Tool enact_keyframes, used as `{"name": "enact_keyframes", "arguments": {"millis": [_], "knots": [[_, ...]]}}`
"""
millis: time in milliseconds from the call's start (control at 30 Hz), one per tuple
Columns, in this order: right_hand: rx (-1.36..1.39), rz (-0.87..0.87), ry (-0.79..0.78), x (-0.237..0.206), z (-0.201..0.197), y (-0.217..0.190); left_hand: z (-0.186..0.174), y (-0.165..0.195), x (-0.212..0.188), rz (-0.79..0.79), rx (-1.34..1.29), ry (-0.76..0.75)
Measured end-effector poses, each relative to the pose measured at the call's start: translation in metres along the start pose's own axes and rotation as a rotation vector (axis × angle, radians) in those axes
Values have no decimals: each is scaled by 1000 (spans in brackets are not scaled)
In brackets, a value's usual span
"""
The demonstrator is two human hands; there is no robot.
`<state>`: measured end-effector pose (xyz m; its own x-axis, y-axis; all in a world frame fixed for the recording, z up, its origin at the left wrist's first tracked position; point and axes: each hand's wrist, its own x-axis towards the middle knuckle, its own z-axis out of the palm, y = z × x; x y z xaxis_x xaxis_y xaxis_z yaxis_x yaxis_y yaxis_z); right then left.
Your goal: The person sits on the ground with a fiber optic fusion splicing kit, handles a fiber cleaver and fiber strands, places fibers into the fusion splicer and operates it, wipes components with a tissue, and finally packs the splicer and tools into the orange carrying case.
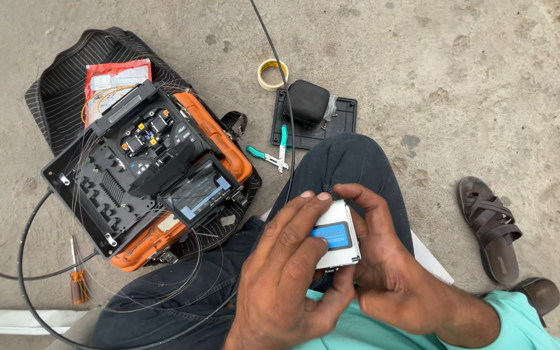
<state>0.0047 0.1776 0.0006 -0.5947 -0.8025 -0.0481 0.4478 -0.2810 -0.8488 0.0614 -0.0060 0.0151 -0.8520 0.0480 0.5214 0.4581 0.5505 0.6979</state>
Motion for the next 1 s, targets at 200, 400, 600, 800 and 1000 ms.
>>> {"name": "enact_keyframes", "arguments": {"millis": [200, 400, 600, 800, 1000], "knots": [[-156, 26, 148, 2, 0, 9, -10, 3, 3, -14, 34, -72], [-218, 17, 196, -1, -7, 18, -13, -2, 2, 88, 149, -150], [-169, -6, 164, -1, -5, 19, -8, -11, 6, -783, -263, 37], [20, -66, 132, -7, -14, 7, 3, -6, -5, -424, -336, 128], [182, -129, 177, -8, -34, 18, 19, -4, -18, -634, -455, 41]]}}
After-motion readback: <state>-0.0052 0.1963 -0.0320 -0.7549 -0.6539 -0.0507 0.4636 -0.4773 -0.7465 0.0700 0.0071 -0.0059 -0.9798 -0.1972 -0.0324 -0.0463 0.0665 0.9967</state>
